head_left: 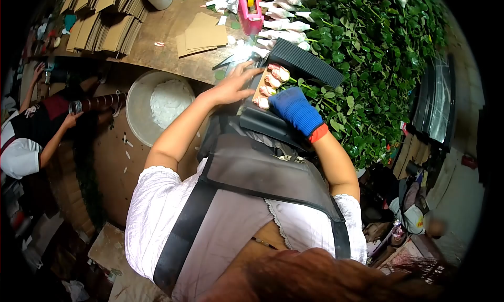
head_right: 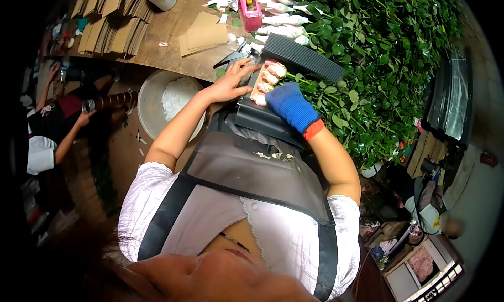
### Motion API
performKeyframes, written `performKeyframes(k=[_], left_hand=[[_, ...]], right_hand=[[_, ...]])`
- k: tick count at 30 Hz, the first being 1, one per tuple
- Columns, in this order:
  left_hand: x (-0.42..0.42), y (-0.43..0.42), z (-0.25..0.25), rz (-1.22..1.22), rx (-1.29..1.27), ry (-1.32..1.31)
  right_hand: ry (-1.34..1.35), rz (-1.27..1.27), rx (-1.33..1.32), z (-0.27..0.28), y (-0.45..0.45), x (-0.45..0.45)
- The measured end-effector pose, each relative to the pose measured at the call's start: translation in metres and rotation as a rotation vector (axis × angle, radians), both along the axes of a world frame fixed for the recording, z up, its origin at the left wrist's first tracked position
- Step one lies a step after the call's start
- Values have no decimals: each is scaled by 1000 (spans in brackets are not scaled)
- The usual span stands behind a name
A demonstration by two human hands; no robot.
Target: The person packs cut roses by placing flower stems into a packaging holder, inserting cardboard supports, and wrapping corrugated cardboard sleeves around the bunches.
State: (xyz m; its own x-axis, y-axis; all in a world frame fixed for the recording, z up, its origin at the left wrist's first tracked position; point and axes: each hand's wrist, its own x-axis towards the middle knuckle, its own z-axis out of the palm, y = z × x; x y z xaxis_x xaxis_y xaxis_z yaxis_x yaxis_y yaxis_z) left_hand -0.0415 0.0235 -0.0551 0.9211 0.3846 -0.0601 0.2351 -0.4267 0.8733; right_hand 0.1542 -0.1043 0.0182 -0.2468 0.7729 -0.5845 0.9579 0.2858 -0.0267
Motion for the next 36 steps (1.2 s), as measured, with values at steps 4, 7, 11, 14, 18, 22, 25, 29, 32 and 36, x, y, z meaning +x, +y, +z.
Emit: performKeyframes(k=[4, 7, 11, 14, 18, 22, 25, 29, 32, 36], left_hand=[[4, 6, -6, -81, -68, 13], [5, 5, -4, -94, -72, 25], [7, 4, -3, -108, -97, 41], [12, 8, -8, -148, -111, 68], [28, 11, 5, -149, -200, 109], [31, -12, -2, -93, -11, 18], [27, -14, -12, -88, -21, 31], [29, -13, -4, -140, 2, 135], [30, -13, 2, -110, -7, 118], [43, -15, -11, 42, -84, 42]], right_hand=[[168, -204, 76, 13, -15, 7], [163, -250, 84, 12, -18, 5], [120, -174, 75, 1, -16, 4], [40, -70, -8, 6, -2, -2], [0, -46, -7, 0, 3, -7], [203, -187, 95, 2, -21, 15], [275, -505, 93, 19, -21, 16], [202, -541, 159, -5, -20, 5], [186, -466, 172, -9, -18, 2], [203, -427, 226, -1, -21, 6]])
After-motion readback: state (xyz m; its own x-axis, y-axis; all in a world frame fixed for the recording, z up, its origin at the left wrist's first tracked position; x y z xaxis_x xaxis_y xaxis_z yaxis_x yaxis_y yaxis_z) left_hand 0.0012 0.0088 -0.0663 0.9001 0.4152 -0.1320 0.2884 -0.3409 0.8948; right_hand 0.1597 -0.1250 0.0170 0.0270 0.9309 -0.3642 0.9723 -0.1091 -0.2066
